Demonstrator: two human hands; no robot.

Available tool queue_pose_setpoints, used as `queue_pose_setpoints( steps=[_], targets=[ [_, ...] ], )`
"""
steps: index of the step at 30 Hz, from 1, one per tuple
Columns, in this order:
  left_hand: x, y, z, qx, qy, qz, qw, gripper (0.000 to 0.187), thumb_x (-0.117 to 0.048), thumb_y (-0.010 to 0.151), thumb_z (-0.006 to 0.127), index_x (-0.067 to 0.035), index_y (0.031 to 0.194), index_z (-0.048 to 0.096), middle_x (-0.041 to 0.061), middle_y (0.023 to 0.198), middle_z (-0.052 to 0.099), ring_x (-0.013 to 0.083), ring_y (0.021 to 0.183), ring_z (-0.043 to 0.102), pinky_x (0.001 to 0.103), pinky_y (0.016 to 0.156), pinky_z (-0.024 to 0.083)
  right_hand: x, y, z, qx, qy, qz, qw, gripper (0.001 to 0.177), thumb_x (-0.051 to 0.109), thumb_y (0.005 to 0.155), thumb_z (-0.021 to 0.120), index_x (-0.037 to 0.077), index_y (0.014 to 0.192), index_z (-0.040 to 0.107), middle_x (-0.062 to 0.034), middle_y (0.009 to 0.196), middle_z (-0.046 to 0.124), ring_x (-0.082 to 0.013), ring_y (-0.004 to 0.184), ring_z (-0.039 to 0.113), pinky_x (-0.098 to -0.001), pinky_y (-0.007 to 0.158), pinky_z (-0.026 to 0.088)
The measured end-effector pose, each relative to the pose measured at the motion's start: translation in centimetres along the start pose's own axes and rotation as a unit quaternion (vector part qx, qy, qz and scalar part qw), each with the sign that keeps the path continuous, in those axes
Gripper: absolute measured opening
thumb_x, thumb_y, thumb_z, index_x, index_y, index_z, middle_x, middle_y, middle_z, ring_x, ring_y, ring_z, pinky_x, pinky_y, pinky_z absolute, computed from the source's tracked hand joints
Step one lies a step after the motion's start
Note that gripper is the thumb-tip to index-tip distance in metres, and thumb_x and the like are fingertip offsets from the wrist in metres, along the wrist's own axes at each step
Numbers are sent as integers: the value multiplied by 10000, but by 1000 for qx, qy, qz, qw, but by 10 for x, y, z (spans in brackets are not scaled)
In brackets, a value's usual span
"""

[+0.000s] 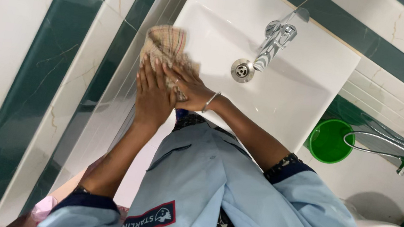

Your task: The person cleans the surface and faucet of a white ceramic sink using a small cloth by hand.

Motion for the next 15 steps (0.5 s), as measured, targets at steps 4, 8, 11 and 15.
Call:
queue_pose_setpoints(
  steps=[4,8,11,15],
  targets=[
    [-57,-28,11,51,22,63,996,773,-461,1018,453,132,1499,330,373,1567,272,545,1506,181,590,1228,107,-3,-88,-22,-1,59,-30,998,868,416,940,719,109,1617,270,-213,1636,353,-399,1507,303,-497,1211,272],
    [-159,-3,43,137,-171,222,950,561,-428,984,514,-11,1358,531,283,1357,534,461,1246,480,584,1037,373,-33,-208,-53,-107,72,86,988,556,371,868,762,27,1290,646,-213,1163,708,-358,1029,704,-443,895,555],
    [-232,21,44,224,-252,276,900,499,-428,1007,504,-28,1299,561,217,1220,606,399,1122,573,560,939,470,-43,-266,-95,-30,-7,314,949,443,364,864,745,70,1192,694,-187,1029,750,-361,950,729,-426,863,569],
    [-272,62,0,-8,-331,280,901,375,-217,937,687,2,1214,560,224,1220,576,395,1199,535,519,1058,438,4,-304,-166,-299,-133,261,908,470,243,837,737,117,1288,691,-148,1258,705,-374,1137,660,-475,961,521]
  ],
)
Point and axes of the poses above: each hand's wrist, its own y-axis towards the middle knuckle, its own z-axis out of the palm, x = y × z, the point moved 3 cm from there along y, towards the middle knuckle
